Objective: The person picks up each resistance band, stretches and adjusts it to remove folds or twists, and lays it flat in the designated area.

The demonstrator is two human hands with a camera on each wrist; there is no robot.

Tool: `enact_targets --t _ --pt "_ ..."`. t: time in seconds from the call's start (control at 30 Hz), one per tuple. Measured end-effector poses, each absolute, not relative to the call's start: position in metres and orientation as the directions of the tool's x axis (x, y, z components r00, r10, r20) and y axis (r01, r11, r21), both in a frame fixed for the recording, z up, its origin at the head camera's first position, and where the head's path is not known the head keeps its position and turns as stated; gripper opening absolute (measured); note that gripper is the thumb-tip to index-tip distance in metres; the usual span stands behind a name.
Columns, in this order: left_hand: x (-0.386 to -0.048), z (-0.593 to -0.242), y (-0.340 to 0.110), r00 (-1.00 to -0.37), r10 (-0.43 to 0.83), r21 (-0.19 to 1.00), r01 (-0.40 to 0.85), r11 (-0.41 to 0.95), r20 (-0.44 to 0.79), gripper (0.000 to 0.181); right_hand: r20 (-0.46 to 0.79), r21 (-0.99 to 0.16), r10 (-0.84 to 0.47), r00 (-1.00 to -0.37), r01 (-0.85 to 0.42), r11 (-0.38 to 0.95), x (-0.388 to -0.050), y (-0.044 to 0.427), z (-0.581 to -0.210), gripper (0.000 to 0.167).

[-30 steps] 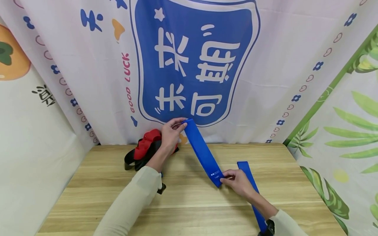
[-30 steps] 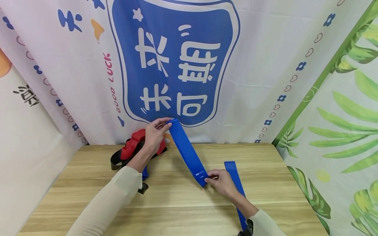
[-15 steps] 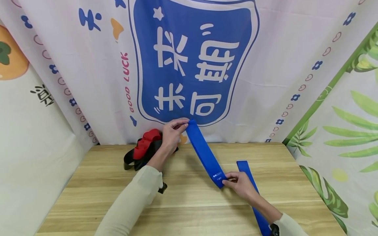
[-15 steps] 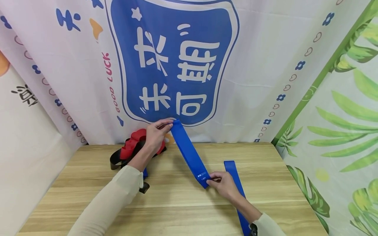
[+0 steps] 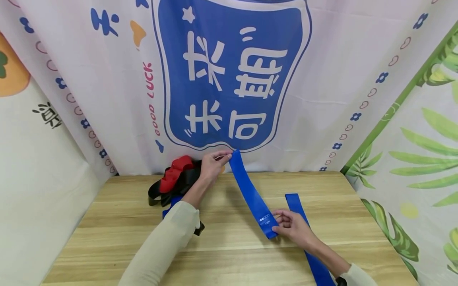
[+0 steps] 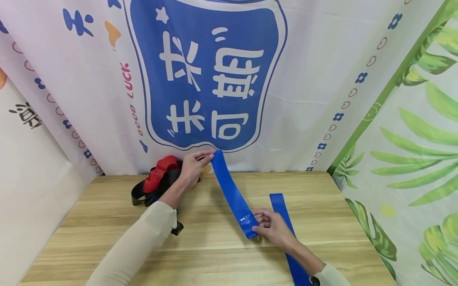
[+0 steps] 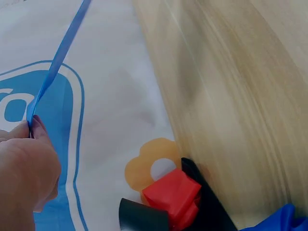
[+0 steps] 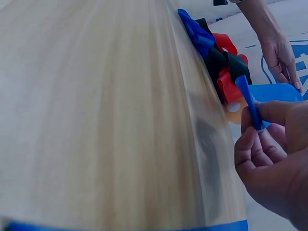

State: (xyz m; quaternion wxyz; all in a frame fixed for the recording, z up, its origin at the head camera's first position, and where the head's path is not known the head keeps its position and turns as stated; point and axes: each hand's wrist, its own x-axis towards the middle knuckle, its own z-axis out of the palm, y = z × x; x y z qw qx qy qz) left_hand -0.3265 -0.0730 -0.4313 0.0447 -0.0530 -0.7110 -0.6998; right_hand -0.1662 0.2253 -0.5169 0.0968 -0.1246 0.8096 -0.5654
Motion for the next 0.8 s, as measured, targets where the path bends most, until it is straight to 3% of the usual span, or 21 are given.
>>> enact_targets --t 0.23,0.53,0.8 --pt "-0.328 -0.442 -0.067 -0.997 -0.004 0.996 0.08 0.03 0.08 0.018 0.004 -0.957 -0.36 -0.933 -0.108 0.269 -0.159 0.234 -0.518 0.063" --pt "-0.328 -0.458 -0.059 -0.997 0.015 0.997 0.082 0.013 0.082 0.015 0.046 -0.959 -0.45 -0.892 -0.166 0.232 -0.149 0.246 -0.52 0.045" --pt "-0.325 -0.469 -0.048 -0.996 0.046 0.996 0.08 0.034 0.078 0.016 -0.038 -0.965 -0.469 -0.882 -0.09 0.246 -0.14 0.255 -0.517 0.037"
